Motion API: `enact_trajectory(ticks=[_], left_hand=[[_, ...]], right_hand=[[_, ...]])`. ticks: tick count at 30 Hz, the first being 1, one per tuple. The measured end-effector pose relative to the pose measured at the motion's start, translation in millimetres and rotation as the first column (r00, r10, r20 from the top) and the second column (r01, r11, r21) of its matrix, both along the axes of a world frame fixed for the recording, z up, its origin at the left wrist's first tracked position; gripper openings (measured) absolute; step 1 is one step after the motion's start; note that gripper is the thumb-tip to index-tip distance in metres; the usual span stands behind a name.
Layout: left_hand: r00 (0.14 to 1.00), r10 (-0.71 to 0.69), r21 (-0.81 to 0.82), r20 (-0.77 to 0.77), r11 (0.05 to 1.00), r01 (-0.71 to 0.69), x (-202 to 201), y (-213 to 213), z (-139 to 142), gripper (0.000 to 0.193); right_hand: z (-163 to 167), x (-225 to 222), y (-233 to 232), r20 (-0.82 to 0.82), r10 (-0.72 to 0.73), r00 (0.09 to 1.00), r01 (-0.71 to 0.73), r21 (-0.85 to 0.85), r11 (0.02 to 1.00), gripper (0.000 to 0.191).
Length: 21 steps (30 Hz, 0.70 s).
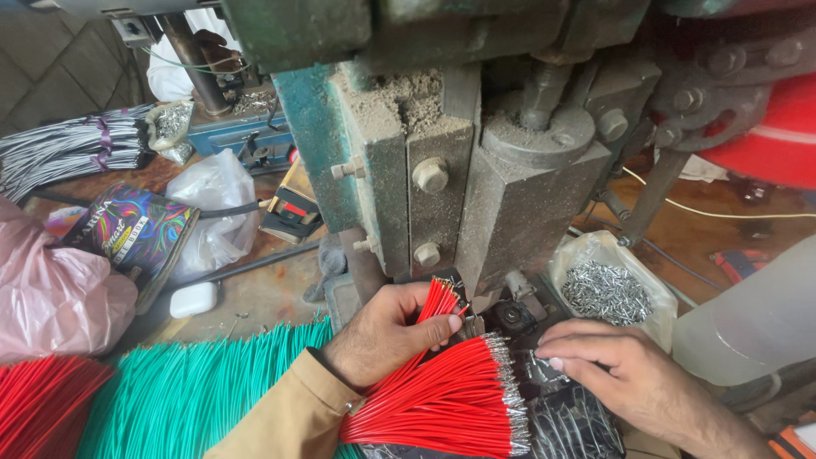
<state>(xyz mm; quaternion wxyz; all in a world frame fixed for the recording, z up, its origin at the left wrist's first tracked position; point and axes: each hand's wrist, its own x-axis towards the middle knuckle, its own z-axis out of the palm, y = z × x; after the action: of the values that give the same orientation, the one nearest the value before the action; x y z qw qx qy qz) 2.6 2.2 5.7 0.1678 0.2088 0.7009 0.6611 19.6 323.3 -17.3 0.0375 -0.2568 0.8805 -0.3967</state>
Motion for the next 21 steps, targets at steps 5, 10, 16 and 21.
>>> enact_trajectory(ticks=[5, 10, 16, 21], left_hand=[[1.0, -0.001, 0.004, 0.012, 1.0, 0.001, -1, 0, 0, 0.014], [1.0, 0.015, 0.003, 0.021, 1.0, -0.016, -2, -1, -1, 0.014], [1.0, 0.006, 0.018, -0.01, 1.0, -0.006, -3, -1, -3, 0.017], [1.0, 0.013, -0.026, -0.025, 1.0, -0.013, -4, -1, -4, 0.018]], right_hand=[[-26, -11, 13, 0.265, -0.155, 0.952, 0.211, -0.195, 0.958, 0.02], [-40, -15, 17, 0.38, -0.221, 0.898, 0.341, -0.286, 0.895, 0.029], [-28, -7, -8, 0.18, -0.294, 0.939, 0.339, -0.32, 0.885, 0.017], [-14, -9, -29, -0.218, -0.213, 0.952, 0.184, -0.147, 0.972, 0.016]])
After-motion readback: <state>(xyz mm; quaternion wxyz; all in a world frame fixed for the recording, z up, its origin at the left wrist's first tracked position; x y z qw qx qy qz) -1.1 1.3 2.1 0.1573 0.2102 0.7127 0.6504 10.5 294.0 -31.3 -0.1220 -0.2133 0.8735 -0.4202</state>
